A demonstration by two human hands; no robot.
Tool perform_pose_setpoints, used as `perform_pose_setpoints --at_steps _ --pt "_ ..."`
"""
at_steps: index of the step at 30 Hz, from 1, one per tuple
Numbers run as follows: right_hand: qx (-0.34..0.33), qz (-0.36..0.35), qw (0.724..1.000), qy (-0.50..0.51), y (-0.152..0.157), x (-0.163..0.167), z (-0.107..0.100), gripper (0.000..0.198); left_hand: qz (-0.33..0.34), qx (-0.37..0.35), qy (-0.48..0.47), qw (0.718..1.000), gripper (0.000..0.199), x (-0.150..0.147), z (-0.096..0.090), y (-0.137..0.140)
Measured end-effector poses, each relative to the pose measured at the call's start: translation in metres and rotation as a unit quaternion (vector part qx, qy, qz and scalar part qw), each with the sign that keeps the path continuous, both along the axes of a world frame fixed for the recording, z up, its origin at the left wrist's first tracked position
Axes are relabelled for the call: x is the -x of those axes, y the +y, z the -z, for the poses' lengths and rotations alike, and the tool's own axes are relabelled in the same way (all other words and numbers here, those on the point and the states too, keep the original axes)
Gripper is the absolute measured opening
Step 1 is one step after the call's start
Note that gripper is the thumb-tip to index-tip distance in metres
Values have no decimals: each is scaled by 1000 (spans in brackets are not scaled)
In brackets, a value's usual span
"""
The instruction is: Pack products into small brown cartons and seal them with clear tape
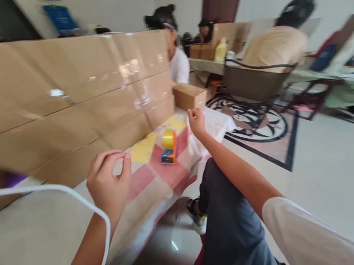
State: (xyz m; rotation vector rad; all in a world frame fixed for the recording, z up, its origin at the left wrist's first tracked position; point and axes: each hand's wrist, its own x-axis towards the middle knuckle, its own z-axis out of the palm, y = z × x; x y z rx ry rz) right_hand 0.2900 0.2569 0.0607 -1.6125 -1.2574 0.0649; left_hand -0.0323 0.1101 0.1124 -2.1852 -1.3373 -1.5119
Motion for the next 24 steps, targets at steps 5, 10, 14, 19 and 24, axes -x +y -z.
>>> perform_pose_setpoints --at_steps 5,10,14,19,24 --pt "-131 -209 969 -18 -33 146 -33 20 -171 20 -131 976 13 107 3 -8" --pt "-131 -488 851 -144 -77 273 -14 14 -215 137 -426 868 15 194 29 13" --pt "-32 -552 821 -144 -93 359 16 19 -280 168 -481 814 15 258 59 24" --pt "56 -590 797 -115 -83 469 38 38 -380 132 -509 761 65 321 83 49" --pt "118 -530 829 -134 -46 547 45 68 -398 90 -504 761 115 360 91 94"
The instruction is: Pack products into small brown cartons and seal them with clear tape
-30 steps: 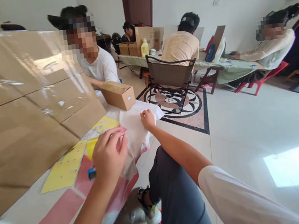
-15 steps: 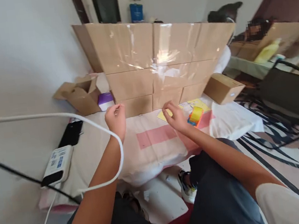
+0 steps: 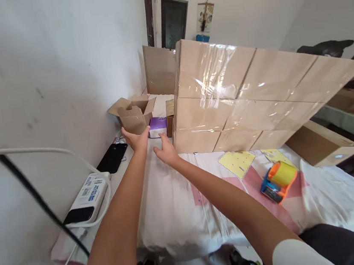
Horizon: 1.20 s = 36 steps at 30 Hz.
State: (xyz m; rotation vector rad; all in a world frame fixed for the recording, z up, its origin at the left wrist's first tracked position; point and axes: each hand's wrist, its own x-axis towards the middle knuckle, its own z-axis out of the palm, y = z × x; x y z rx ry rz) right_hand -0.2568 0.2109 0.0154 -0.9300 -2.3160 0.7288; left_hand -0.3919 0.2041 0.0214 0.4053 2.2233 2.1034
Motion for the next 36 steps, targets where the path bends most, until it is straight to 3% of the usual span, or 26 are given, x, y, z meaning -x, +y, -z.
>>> perform_pose_setpoints --at_steps 2,8,13,17,22,25,29,34,36 --pt "-17 34 999 -29 15 17 0 73 2 12 4 1000 128 13 2 16" --pt "-209 55 962 -166 53 56 -4 80 -8 26 33 999 131 39 7 41" --pt "-193 106 939 -263 77 91 -1 88 -55 27 119 991 119 42 13 44" --pt "-191 139 942 -239 80 109 4 71 -71 33 136 988 111 44 18 38" --pt "-143 149 954 -219 68 109 -4 52 -60 36 117 991 111 34 14 23" --pt "-141 124 960 -208 51 94 -13 42 -62 29 129 989 109 22 4 9" --pt "-141 81 971 -175 6 51 -29 43 -66 27 190 979 102 12 -14 -24" --pt "-150 -15 983 -104 -63 -48 -65 23 -46 41 219 974 104 6 -33 -87" --pt "-106 -48 993 -34 -77 -102 -80 15 -6 56 215 975 103 0 -36 -114"
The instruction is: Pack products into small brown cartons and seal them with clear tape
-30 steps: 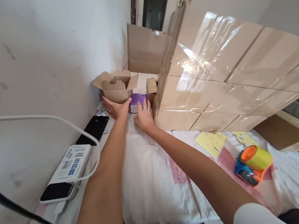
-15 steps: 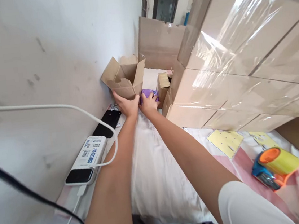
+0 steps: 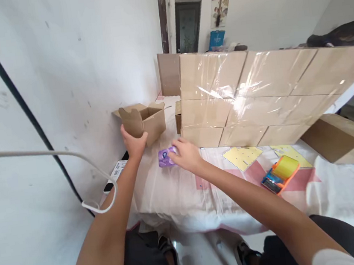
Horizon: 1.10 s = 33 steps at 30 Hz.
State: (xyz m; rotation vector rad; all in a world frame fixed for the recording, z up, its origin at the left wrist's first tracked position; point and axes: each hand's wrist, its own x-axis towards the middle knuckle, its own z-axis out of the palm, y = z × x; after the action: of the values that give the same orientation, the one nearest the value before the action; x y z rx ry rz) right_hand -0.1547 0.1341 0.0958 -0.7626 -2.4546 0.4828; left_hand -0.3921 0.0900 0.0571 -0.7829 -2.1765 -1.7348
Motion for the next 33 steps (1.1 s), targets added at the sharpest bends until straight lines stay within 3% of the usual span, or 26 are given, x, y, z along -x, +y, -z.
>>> perform_pose_setpoints --at_steps 3,7,9,12,14,18,20,22,26,28,31,33 --pt "89 -45 983 155 7 -90 -20 9 90 11 -12 996 99 -14 2 -42" --pt "225 12 920 320 44 -196 -45 11 164 -14 -104 981 95 -38 0 -95" --pt "223 24 894 387 57 -232 -57 13 194 -26 -147 969 99 -55 -6 -119" --pt "164 17 898 409 61 -264 -69 21 256 -23 -159 953 103 -85 -12 -148" --pt "119 21 899 422 58 -273 -75 28 290 -8 -152 945 99 -105 -10 -158" --pt "46 26 870 490 49 -278 -80 35 357 46 -134 923 107 -142 3 -152" --pt "12 -6 865 502 43 -278 -81 39 395 96 -133 904 116 -160 7 -140" --pt "-9 -69 877 476 33 -277 -83 42 454 139 -144 868 126 -176 8 -127" --pt "-30 -221 932 286 12 -271 -82 32 574 158 -162 787 146 -195 2 -107" --pt "-30 -267 951 152 2 -262 -78 28 595 181 -159 767 145 -197 -1 -103" --pt "-1 -296 955 -11 -9 -245 -66 26 588 270 -115 754 124 -192 -4 -100" --pt "24 -311 948 -59 -12 -234 -58 25 581 319 -84 744 104 -189 -6 -100"
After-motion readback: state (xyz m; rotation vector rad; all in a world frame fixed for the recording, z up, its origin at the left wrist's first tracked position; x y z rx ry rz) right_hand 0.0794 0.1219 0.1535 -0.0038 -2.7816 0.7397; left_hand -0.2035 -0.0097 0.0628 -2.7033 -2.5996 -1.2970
